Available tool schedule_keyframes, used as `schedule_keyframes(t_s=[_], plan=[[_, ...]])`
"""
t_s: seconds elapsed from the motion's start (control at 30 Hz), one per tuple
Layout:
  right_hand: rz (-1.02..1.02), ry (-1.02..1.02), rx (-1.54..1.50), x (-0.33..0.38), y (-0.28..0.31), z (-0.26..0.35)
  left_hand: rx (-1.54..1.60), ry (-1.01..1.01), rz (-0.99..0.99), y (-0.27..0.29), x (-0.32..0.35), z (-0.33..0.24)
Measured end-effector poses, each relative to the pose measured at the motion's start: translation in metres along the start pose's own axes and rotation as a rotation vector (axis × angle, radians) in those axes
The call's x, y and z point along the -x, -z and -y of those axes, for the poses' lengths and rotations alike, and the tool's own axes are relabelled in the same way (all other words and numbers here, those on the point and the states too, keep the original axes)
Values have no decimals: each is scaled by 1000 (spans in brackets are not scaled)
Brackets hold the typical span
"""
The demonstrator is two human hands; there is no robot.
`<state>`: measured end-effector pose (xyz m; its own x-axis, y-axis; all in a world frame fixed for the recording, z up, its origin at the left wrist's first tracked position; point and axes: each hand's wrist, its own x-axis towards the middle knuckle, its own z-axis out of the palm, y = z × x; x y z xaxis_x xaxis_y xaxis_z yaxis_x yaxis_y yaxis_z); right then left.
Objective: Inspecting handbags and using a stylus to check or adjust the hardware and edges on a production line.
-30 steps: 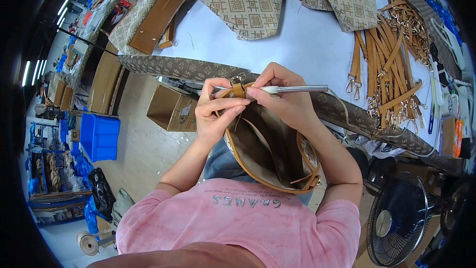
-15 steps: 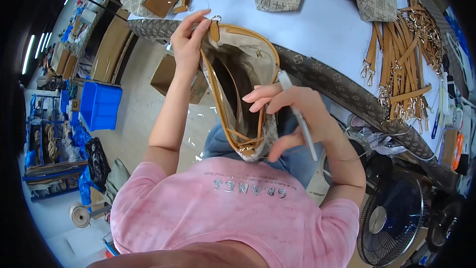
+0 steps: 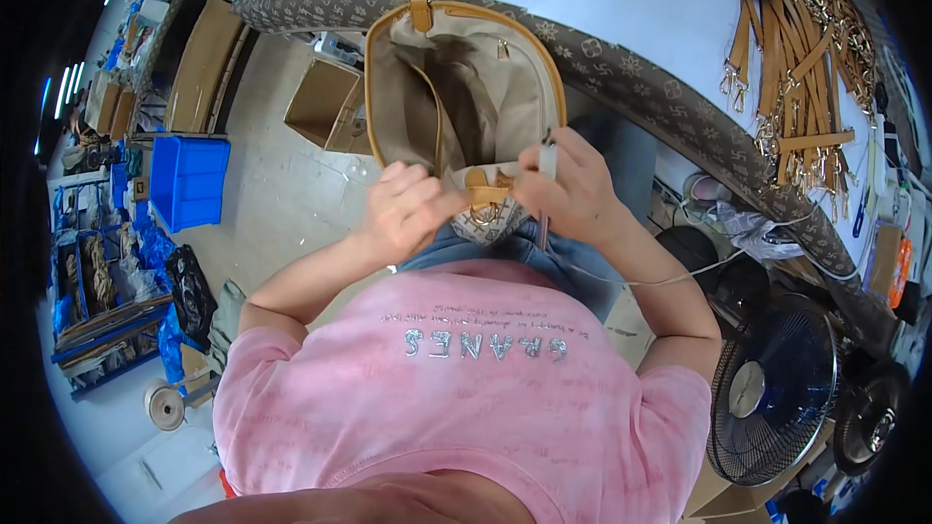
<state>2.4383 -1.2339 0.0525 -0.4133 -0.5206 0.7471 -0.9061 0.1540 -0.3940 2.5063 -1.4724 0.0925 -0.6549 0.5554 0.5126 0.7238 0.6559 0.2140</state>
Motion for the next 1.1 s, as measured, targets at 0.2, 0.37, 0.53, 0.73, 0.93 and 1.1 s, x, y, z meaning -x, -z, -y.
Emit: schedule_keyframes(t_s=[0.2, 0.37, 0.53, 0.73, 0.93, 1.1], plan=[[-22, -168, -221, 18, 7, 4, -127, -124, 66, -3, -1, -1], [-17, -166, -278, 16, 17, 2, 199, 200, -34, -1, -12, -17], [-113, -280, -577, 8, 25, 16, 367, 342, 57, 11, -16, -17], [-114, -465, -1200, -16, 43, 26, 412, 321, 138, 15, -27, -15], [167, -707, -1184, -32, 42, 11, 431, 435, 188, 17, -37, -21], [263, -837, -1105, -29, 40, 7, 346, 297, 195, 17, -37, -18]])
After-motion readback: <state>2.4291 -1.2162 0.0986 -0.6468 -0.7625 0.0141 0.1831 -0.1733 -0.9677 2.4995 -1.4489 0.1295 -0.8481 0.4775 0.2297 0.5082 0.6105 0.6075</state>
